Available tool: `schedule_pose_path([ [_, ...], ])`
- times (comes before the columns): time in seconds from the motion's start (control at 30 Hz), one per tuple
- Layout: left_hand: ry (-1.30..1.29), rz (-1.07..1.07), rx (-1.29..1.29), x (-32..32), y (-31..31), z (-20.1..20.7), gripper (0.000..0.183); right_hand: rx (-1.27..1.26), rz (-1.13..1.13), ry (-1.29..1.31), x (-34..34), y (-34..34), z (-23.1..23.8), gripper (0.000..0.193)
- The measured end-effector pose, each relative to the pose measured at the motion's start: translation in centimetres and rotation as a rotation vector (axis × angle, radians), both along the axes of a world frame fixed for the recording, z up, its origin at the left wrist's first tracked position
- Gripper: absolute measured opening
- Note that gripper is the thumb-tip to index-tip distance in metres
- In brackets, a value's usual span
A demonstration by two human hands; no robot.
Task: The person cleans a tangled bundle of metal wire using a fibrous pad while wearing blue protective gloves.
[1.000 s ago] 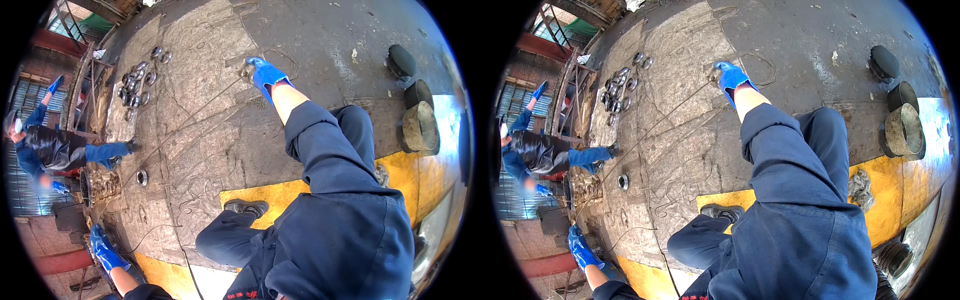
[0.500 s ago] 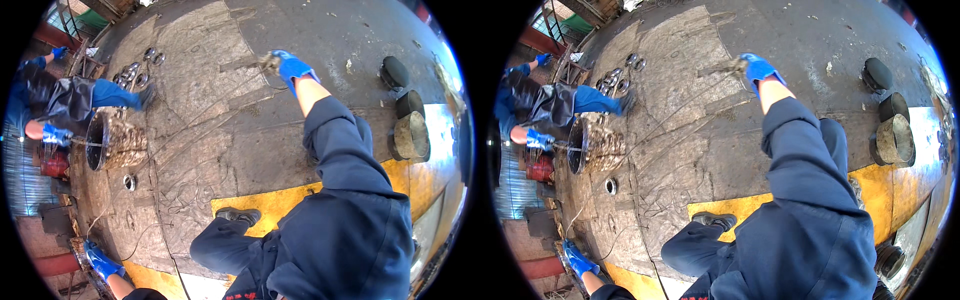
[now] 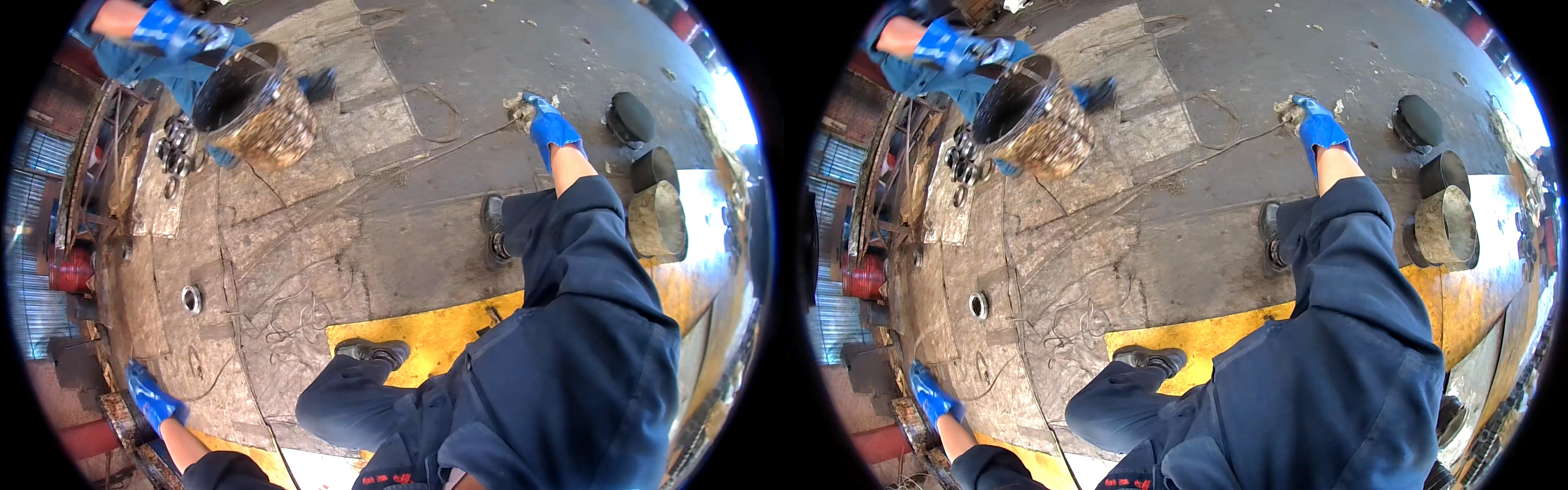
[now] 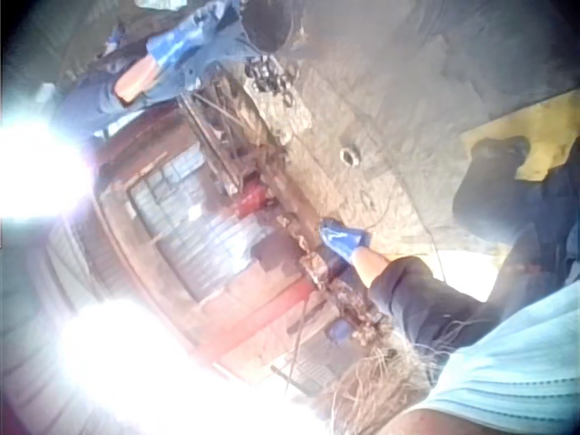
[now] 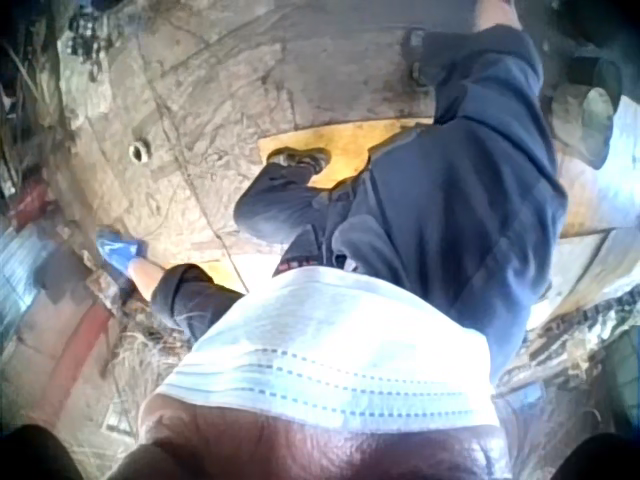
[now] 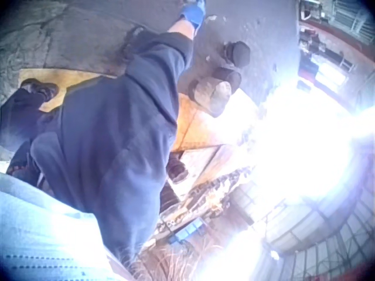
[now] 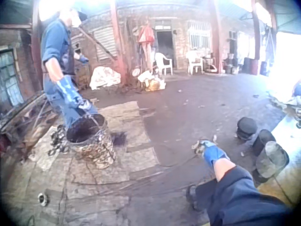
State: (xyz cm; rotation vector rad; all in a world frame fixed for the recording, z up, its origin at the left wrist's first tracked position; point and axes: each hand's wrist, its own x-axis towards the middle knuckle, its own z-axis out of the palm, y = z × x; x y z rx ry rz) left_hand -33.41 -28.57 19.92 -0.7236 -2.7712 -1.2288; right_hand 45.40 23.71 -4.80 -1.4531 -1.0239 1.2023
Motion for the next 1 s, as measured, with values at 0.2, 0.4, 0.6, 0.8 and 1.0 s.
schedule_pose_path([
  [0.2,-0.329,-0.215,0.176,2.8,16.8,-4.5,0.059,-0.085,0.159,0.422,2.1,2.2,2.3,0.037],
  [0.4,0.305,-0.493,-0.053,9.1,26.4,-6.1,0.037,0.245,0.205,0.490,-19.3,-8.2,8.3,0.044],
  [0.6,-0.128,-0.912,0.153,26.0,23.6,-12.6,0.029,0.209,0.572,0.087,-27.7,-16.4,10.5,0.078],
  [0.8,-0.406,-0.959,0.075,32.9,18.5,-21.1,0.073,0.191,0.606,-0.050,-31.3,-21.1,6.5,0.089],
  [1.0,-0.375,-0.772,0.138,32.7,18.7,-24.2,0.080,0.073,0.794,0.495,-33.1,-25.1,7.4,0.071],
])
